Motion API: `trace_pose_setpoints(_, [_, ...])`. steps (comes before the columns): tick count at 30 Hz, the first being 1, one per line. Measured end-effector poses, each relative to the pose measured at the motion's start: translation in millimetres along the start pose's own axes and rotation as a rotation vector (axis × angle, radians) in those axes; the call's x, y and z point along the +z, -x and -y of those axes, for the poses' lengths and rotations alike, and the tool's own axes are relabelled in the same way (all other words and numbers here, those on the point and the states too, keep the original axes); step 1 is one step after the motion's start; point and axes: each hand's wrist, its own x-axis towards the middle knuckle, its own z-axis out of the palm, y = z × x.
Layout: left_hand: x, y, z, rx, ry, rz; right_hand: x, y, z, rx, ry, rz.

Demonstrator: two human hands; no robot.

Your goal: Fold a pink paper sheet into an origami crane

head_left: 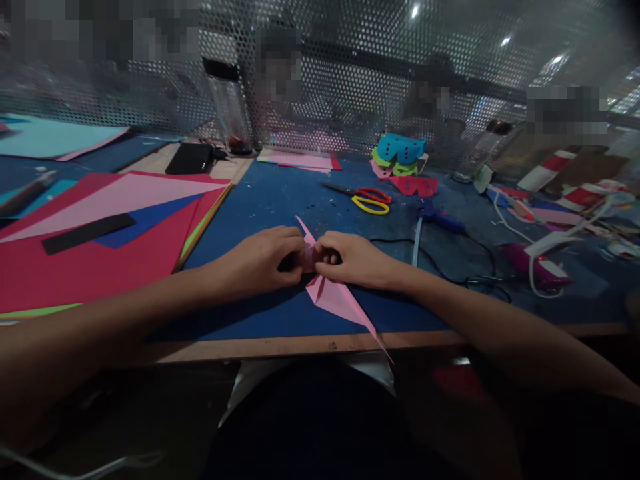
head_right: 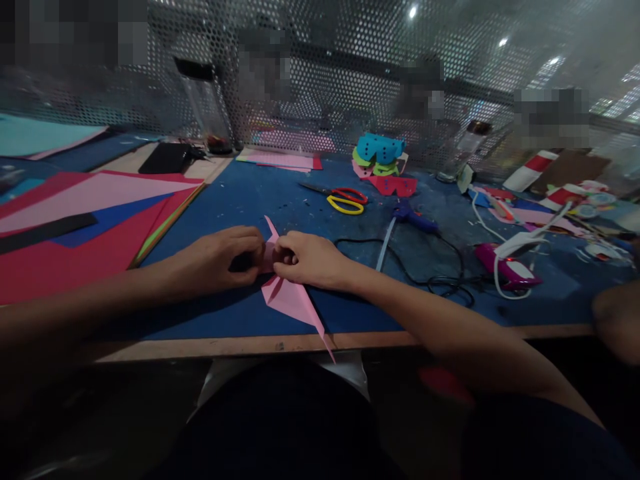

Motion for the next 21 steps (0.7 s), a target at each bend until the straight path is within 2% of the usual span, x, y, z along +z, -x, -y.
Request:
trace_pose_setpoints(14, [0.2,-0.5,1.9,-0.015,0.025,-0.005,-2.9,-1.0,4.4,0.040,-0.008,0.021])
trace_pose_setpoints(21, [-0.8,-0.4,3.2,-0.031,0.067,0.021,-1.0,-8.8,11.2,0.132,0.135,0.033])
